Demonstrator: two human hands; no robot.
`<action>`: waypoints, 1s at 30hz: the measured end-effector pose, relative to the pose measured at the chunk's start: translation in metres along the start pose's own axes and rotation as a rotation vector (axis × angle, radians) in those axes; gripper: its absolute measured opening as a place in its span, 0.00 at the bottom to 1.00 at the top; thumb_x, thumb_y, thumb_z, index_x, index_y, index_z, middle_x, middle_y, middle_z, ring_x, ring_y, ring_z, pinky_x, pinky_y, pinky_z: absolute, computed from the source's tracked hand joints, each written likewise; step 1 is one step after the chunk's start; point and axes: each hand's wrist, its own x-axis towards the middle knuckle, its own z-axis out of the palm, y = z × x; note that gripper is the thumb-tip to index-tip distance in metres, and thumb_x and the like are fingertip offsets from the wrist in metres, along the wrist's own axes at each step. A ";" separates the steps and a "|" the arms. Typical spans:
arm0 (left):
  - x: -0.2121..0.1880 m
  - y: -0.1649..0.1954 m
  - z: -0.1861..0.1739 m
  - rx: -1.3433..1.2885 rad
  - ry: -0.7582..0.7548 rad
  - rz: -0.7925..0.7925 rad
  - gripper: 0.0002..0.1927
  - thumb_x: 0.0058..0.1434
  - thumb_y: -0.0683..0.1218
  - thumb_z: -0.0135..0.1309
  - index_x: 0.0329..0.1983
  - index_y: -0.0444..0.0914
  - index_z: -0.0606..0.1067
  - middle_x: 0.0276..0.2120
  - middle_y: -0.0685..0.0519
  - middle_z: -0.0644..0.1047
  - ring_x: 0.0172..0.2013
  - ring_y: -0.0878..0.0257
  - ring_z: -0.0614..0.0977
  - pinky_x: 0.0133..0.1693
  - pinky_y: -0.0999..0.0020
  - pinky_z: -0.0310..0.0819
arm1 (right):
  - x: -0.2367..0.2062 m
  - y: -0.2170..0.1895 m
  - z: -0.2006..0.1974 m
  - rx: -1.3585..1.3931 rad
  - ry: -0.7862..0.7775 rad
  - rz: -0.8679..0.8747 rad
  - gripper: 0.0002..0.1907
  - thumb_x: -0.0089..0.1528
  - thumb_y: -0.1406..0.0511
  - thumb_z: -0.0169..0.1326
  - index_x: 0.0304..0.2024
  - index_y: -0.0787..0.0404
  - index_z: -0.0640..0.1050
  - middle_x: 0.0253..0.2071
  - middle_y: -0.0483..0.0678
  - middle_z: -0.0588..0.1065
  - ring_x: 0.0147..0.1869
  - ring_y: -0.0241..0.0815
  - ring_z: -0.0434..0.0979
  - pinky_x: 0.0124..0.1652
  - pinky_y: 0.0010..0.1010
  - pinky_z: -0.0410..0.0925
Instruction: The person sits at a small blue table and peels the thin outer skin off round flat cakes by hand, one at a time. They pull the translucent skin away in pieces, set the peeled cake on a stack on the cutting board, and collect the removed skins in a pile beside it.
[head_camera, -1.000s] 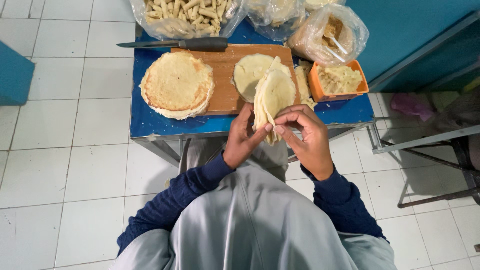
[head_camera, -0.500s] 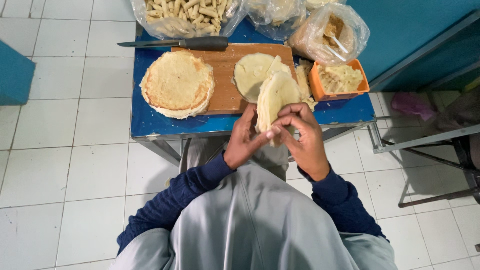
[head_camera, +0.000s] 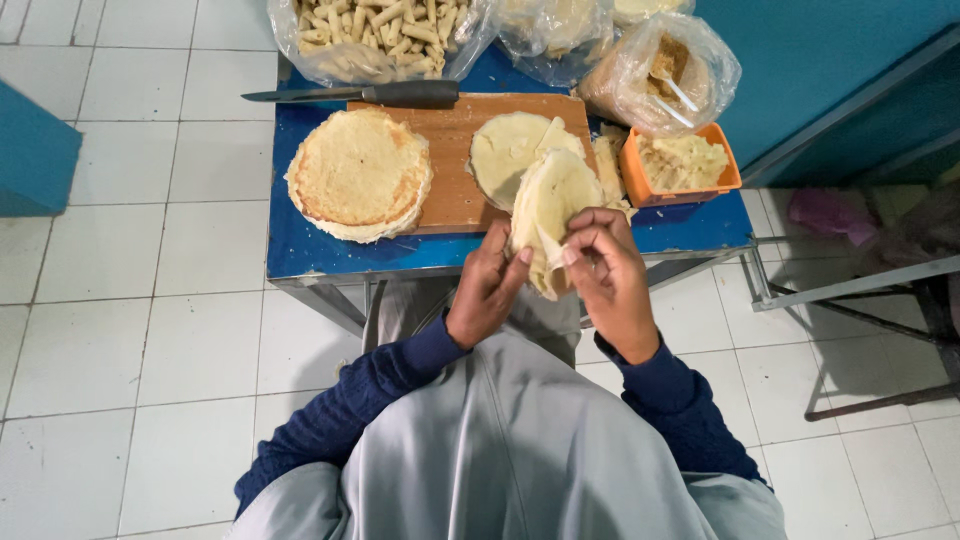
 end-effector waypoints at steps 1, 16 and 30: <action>-0.001 0.002 0.000 -0.018 0.020 0.002 0.10 0.74 0.41 0.48 0.55 0.32 0.70 0.38 0.47 0.76 0.36 0.61 0.76 0.42 0.69 0.74 | 0.000 0.003 0.000 0.133 0.006 0.020 0.02 0.68 0.70 0.53 0.40 0.64 0.74 0.54 0.45 0.69 0.48 0.33 0.67 0.46 0.23 0.62; 0.001 0.020 0.000 0.123 0.028 0.184 0.24 0.67 0.37 0.49 0.67 0.29 0.64 0.61 0.36 0.71 0.60 0.44 0.77 0.60 0.61 0.71 | 0.009 -0.037 0.023 -0.109 0.197 -0.328 0.15 0.65 0.69 0.63 0.49 0.67 0.72 0.54 0.52 0.70 0.53 0.41 0.73 0.49 0.28 0.71; 0.006 0.000 0.008 -0.555 0.196 -0.154 0.19 0.74 0.45 0.49 0.65 0.31 0.69 0.53 0.52 0.76 0.51 0.68 0.75 0.53 0.72 0.71 | 0.004 0.017 0.023 0.361 0.148 0.128 0.06 0.73 0.70 0.56 0.43 0.64 0.72 0.42 0.48 0.77 0.40 0.29 0.70 0.42 0.21 0.66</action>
